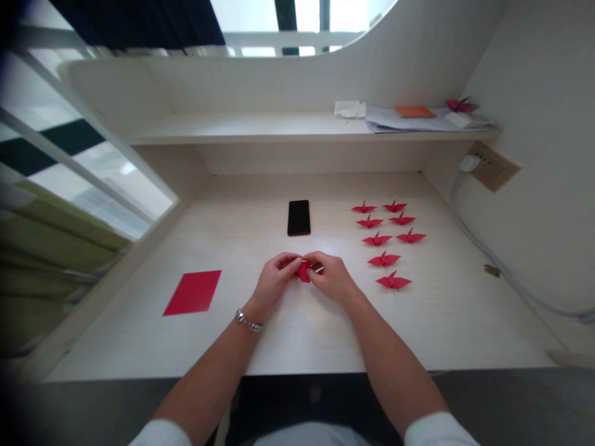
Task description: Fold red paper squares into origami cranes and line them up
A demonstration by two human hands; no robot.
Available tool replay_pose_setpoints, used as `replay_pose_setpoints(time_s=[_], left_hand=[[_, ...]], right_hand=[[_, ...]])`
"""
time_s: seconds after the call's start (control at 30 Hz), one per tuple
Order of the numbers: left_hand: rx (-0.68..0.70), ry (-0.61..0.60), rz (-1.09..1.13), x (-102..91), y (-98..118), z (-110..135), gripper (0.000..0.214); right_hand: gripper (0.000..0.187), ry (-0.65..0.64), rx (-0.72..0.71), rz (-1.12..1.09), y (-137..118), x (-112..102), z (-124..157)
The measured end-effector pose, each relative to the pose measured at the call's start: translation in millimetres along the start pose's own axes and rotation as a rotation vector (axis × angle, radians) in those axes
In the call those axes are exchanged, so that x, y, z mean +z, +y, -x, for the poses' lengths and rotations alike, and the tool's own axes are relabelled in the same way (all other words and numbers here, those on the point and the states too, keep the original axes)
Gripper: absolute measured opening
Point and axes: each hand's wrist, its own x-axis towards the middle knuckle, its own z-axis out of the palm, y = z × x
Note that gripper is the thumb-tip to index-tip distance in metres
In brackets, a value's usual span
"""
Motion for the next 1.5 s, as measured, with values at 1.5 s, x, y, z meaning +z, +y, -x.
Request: replay_pose_setpoints(time_s=[1.5], left_hand=[[0.367,-0.149,-0.42,1.0,2,10,0.066]], right_hand=[[0.028,0.121,0.068,0.028,13,15,-4]])
